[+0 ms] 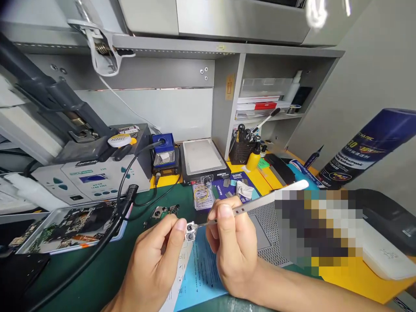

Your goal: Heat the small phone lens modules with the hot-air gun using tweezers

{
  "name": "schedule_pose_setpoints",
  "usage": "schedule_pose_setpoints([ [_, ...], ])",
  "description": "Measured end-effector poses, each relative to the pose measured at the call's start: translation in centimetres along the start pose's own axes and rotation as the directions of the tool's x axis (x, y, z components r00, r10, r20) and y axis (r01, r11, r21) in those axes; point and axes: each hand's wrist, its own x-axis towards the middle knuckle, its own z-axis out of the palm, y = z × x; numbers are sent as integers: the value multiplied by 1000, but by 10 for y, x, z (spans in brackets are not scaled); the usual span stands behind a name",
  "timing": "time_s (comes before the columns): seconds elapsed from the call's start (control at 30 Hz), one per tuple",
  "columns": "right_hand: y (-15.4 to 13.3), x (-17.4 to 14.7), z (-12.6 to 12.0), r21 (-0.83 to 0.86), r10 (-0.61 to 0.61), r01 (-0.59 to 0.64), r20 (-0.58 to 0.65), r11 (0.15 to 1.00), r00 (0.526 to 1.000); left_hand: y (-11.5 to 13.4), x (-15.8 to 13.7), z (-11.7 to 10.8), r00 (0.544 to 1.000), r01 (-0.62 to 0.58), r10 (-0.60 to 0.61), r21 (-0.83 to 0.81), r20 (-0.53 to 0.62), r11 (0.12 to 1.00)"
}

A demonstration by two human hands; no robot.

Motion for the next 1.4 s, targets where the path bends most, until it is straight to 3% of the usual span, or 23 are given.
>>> schedule_pose_setpoints([
  [0.43,0,2,1,1,48,-48,30,999,998,-2,1,1,1000,-25,25,8,3,1000],
  [1.4,2,-1,-4,-46,26,-21,96,999,995,-1,0,-1,1000,11,-11,-13,23,1000],
])
